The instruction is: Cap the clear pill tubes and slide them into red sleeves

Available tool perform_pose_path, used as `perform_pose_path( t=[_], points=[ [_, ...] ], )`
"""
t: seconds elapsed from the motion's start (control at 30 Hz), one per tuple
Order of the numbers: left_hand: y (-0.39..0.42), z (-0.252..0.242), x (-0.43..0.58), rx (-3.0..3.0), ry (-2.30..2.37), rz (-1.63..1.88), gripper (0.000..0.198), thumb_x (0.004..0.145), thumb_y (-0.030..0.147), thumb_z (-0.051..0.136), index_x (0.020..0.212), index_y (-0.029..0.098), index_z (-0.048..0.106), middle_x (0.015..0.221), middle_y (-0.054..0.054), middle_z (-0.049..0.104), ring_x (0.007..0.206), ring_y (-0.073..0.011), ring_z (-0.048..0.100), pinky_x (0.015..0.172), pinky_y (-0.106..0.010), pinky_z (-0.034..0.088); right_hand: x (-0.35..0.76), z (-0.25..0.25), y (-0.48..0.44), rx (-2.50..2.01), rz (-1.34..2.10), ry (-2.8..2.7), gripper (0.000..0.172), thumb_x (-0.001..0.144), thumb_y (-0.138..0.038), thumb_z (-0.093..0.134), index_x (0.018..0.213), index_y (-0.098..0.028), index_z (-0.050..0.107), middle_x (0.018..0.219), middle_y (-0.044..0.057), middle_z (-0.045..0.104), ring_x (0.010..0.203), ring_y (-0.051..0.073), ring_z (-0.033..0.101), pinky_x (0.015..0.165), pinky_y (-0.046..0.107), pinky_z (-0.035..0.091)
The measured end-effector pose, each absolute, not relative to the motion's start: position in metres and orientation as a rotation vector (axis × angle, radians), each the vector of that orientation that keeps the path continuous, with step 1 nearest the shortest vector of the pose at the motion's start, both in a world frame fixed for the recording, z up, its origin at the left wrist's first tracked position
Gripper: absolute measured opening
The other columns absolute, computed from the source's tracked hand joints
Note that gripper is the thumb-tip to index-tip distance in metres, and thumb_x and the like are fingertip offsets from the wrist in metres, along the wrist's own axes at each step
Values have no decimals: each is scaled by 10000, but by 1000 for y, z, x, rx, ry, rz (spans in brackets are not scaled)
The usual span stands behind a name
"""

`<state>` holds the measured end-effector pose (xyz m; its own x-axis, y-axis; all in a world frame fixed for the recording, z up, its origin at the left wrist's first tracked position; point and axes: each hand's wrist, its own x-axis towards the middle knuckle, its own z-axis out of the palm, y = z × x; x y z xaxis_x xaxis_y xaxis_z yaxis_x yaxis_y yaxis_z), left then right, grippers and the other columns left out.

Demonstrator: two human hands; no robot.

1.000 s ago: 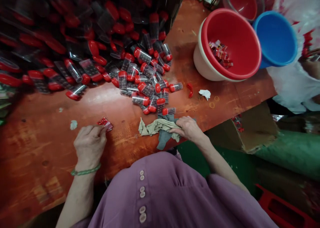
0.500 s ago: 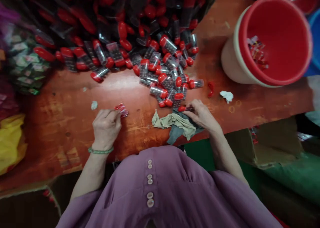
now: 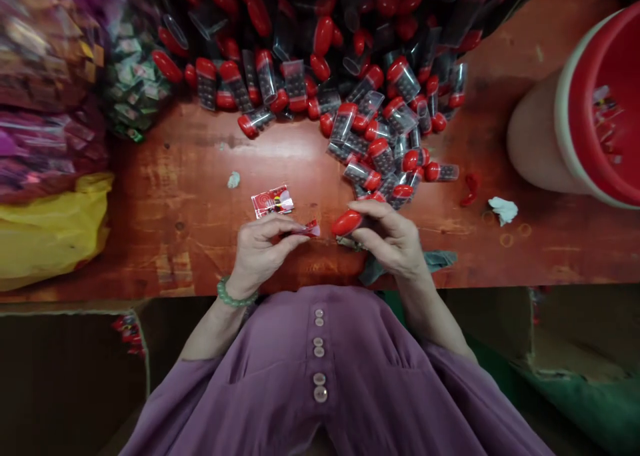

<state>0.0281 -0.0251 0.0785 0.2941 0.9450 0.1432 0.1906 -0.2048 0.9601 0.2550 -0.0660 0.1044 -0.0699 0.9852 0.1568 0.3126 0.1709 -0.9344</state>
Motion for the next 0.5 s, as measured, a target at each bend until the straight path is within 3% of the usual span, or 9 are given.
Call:
perform_pose_path(
  t=[0.17,0.5],
  points=[
    [-30,77,25,1555,1032,1002,88,725,201,820,803,218,782,753,-9,747,692,-125,677,673,-243,551,237,103,-53,-1101,892,-1849,313,956,-231,614,1269,-238,625,1055,53,729,939,165,682,845,323,565],
    [-32,66,19,1430,1029,940,68,714,198,817,774,210,787,732,-17,742,653,-117,659,620,-221,515,248,105,-52,-1254,1030,-2175,342,997,-332,539,1302,-206,630,970,75,693,880,178,654,796,310,532]
  ],
)
